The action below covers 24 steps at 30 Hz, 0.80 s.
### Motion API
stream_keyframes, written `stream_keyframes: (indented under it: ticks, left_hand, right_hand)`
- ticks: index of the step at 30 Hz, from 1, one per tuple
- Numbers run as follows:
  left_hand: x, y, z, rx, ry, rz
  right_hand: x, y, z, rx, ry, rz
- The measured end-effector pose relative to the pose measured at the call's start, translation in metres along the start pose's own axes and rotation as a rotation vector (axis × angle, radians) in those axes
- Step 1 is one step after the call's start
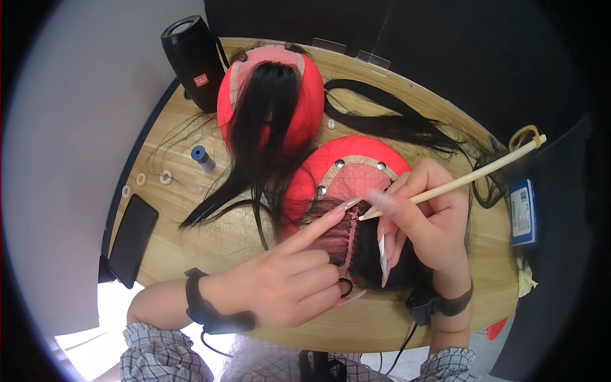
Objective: The recorder is sewing hair extensions onto a wig cap on a mannequin head using a needle and thread.
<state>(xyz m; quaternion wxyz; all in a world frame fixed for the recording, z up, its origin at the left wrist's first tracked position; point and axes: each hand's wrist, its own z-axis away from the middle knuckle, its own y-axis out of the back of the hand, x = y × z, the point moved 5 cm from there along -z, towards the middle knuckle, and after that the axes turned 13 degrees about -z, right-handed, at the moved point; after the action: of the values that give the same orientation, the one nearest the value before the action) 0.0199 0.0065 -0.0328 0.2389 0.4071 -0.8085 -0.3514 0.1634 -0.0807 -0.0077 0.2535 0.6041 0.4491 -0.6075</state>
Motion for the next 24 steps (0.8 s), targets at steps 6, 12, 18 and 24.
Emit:
stream_keyframes:
  ticks: [6,12,18,24]
  left_hand:
    - [-0.0013,-0.0003,0.0018,-0.01,-0.004,0.01]
    - [-0.0008,-0.001,0.0026,0.014,-0.012,0.01]
    - [-0.0011,-0.0007,0.0025,0.019,-0.008,0.012]
    - [-0.0011,-0.0011,0.0025,0.012,-0.012,0.005]
  right_hand:
    - [-0.0017,-0.0038,-0.0046,-0.151,-0.034,0.047]
    - [-0.0011,0.0007,0.0,-0.082,-0.072,0.053]
    - [-0.0013,-0.0012,-0.0002,-0.09,0.009,0.162]
    - [-0.0031,-0.003,-0.0008,-0.091,0.088,0.233]
